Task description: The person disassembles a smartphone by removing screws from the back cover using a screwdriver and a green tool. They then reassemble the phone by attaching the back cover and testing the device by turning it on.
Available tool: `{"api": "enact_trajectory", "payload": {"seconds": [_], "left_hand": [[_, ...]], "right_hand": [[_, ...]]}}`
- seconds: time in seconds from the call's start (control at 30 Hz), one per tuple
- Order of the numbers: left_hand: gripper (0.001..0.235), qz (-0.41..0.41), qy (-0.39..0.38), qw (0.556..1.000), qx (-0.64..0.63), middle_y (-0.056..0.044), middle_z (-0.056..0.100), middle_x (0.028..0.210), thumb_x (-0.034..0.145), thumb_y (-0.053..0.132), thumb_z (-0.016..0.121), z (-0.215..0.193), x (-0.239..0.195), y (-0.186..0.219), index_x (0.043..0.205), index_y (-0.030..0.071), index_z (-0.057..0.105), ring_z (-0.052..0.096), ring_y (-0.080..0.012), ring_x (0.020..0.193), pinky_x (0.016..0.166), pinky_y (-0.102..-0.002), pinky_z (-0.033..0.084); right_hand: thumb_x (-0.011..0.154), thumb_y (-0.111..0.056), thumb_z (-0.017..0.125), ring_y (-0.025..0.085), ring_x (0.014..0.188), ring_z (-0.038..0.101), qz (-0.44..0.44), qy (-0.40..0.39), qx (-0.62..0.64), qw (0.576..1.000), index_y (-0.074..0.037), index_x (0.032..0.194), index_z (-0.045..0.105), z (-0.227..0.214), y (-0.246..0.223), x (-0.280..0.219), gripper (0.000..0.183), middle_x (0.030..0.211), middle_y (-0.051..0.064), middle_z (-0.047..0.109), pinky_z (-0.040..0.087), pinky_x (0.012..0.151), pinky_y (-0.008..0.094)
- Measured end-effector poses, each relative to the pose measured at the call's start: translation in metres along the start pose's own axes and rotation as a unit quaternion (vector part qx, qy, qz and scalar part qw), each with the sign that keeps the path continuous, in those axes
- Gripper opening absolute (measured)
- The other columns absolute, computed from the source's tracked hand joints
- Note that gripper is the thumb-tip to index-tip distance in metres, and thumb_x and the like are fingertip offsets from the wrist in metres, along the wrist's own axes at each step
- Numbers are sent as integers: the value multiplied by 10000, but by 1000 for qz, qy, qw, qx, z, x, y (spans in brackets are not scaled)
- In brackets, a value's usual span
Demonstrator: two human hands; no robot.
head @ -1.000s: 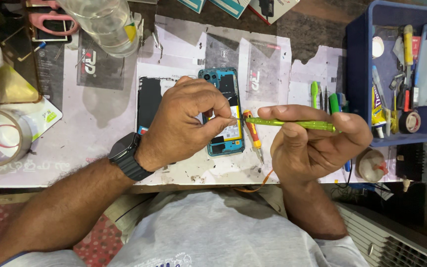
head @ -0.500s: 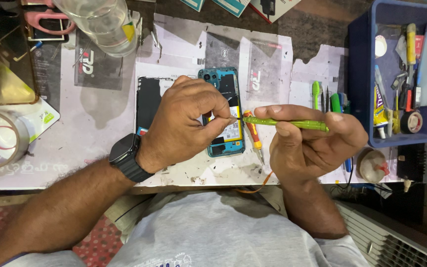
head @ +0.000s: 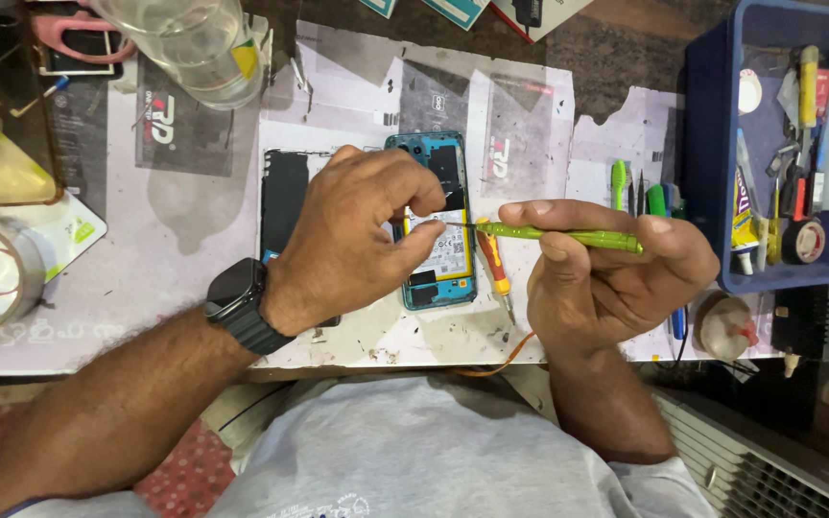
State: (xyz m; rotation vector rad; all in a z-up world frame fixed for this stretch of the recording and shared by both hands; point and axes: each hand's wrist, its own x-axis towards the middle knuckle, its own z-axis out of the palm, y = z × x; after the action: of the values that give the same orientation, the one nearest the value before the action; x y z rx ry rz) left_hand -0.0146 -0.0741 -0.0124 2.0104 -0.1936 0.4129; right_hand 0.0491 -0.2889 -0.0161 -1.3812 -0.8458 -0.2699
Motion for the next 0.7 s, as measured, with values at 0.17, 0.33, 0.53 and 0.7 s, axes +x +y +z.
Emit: {"api": "enact_trajectory", "payload": {"seconds": [0.17,0.33,0.53,0.7], "left_hand": [[239,-16,-53,994,96,-60,659,944,779,103,799,-5,4,-7,970,57,662,629,-265,892,826,-443,407],[368,4,-113,976,189,-146,619,1207,750,202,822,-6,7,-15,1060,28,726,558,-325,1108,974,-510,365],[402,-21,-142,969,200,-171,597,1319,746,260,818,-6,10,-21,1055,13,747,518,-345,1217,1036,-538,313],[416,-33,-153,968,194,-169,593,1321,747,278,816,-6,11,-23,1062,15,750,517,-340,1224,1025,-547,309]], "right_hand": [[1081,56,588,298,844,774,8,-26,-57,998,-138,1399,322,-18,8,1,458,988,257,702,718,803,425],[1083,90,582,309,896,771,38,-74,-87,993,-141,1422,312,-37,23,1,491,1025,249,684,713,844,421],[1059,115,574,300,890,768,65,-77,-90,991,-124,1411,313,-39,42,-3,499,1072,246,667,715,838,423],[1077,101,564,298,907,772,81,-81,-92,989,-120,1426,321,-32,50,0,479,1036,252,687,704,848,404]]}}
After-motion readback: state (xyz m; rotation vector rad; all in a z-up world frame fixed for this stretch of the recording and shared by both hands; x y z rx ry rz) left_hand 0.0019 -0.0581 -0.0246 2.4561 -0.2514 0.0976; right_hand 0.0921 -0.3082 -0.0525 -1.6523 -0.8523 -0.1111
